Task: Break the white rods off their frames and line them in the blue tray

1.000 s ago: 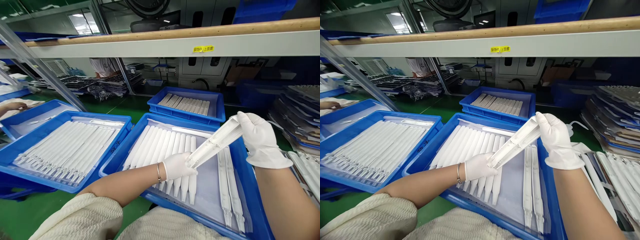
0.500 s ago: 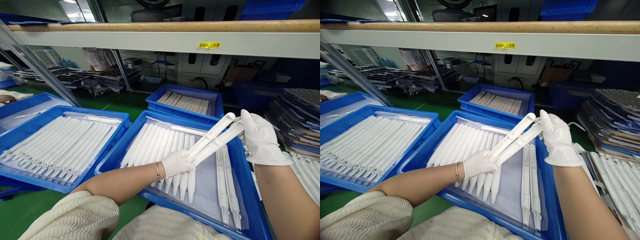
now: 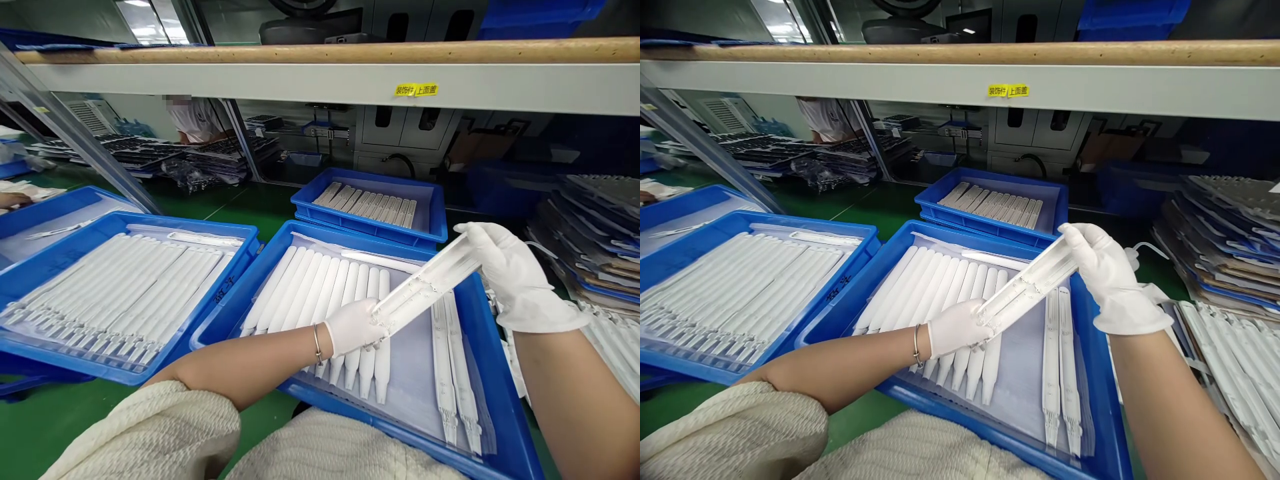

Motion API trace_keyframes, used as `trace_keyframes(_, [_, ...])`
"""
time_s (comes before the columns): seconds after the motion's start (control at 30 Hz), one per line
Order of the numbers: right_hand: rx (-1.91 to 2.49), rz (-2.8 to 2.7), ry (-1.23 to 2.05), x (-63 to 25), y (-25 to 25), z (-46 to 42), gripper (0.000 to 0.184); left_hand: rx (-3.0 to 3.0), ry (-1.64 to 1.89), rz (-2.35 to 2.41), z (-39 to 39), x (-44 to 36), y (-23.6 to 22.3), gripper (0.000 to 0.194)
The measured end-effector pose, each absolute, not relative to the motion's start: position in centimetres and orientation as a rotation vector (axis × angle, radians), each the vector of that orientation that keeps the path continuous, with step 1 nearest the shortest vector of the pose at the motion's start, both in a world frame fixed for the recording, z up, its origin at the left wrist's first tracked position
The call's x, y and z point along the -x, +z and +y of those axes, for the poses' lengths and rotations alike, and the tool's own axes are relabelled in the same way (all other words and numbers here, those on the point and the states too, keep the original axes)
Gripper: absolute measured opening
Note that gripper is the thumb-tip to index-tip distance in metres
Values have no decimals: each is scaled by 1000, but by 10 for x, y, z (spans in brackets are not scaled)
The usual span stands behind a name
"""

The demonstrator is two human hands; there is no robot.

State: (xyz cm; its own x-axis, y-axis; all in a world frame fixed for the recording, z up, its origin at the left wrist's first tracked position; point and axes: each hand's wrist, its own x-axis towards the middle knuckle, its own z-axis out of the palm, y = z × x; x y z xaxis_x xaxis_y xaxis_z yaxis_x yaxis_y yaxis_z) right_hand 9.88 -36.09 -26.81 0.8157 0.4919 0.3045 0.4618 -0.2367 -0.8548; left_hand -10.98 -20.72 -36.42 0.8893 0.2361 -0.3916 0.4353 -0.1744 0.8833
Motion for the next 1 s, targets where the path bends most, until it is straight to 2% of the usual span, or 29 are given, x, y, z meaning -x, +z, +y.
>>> trace_keyframes(0.07, [1868,-710,153,-101,-265,-358,44,-1815,-282,433,-212,115,-359,41])
trace_keyframes(0.2, [1856,-681,444,-121,-264,-357,48,-1887,-454,272,-214,121,-350,50])
trace_keyframes(0.37, [1984,-831,644,-152,-290,-344,56,-1945,-204,272,-205,118,-351,53])
trace_keyframes(0.53, [2118,-1051,758,-165,-337,-316,64,-1965,-220,270,-200,116,-354,49])
trace_keyframes(0.8, [2185,-1378,729,-169,-385,-300,67,-1959,-235,284,-197,116,-357,48])
trace_keyframes(1.0, [2280,-1540,559,-164,-392,-310,62,-2254,-223,111,-195,116,-362,45])
